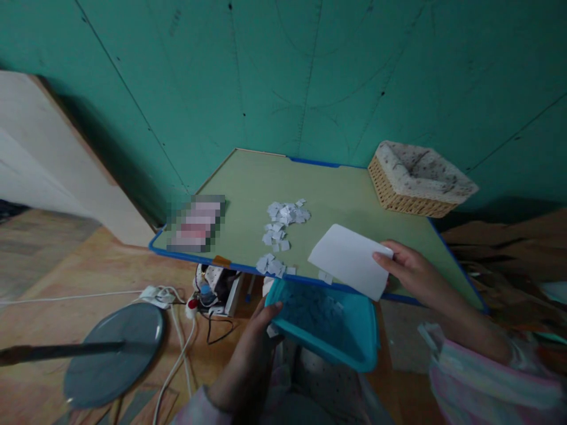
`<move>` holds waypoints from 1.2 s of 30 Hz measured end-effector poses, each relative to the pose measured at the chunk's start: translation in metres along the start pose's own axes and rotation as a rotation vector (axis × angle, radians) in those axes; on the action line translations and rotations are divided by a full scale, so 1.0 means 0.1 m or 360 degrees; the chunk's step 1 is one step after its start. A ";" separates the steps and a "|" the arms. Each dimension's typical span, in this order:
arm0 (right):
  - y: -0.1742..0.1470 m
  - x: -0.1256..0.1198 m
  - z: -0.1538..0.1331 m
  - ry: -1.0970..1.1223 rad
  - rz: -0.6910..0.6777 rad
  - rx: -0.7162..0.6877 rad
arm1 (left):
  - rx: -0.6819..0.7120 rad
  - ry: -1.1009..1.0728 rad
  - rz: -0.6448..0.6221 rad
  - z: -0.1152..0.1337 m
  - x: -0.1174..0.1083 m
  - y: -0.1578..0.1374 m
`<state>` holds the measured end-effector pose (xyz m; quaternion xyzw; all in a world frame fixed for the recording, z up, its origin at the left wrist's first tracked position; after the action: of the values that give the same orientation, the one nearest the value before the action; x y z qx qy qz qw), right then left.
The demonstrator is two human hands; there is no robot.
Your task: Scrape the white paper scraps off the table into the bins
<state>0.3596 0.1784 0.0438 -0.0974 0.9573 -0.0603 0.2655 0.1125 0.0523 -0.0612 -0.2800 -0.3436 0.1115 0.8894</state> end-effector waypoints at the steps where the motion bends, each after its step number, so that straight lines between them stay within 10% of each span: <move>1: -0.01 0.02 -0.01 0.0009 -0.0029 0.0004 | -0.0006 0.0027 -0.0005 -0.02 -0.01 0.02; 16: -0.22 0.34 -0.06 -0.0068 -0.0402 -0.0066 | 0.0122 -0.0091 -0.0051 -0.05 -0.07 0.04; 27: -0.59 0.54 -0.51 -0.0700 -0.0141 -0.1188 | 0.0110 -0.0161 0.0344 0.16 -0.24 -0.05; 36: 0.07 0.42 -0.60 -0.0133 -0.0215 -0.0487 | 0.0247 -0.0088 0.0394 0.19 -0.52 0.04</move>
<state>0.2921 0.1797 0.0733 -0.2032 0.9347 0.0727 0.2826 0.0618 0.0431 -0.0804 -0.2475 -0.3211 0.2544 0.8781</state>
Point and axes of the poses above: each hand's wrist, its own y-axis towards the middle knuckle, its own x-axis out of the palm, z = x × y, the point moved 5 cm from there along y, towards the middle knuckle, and after that the axes turned 4 degrees about x, right-handed, at the moved point
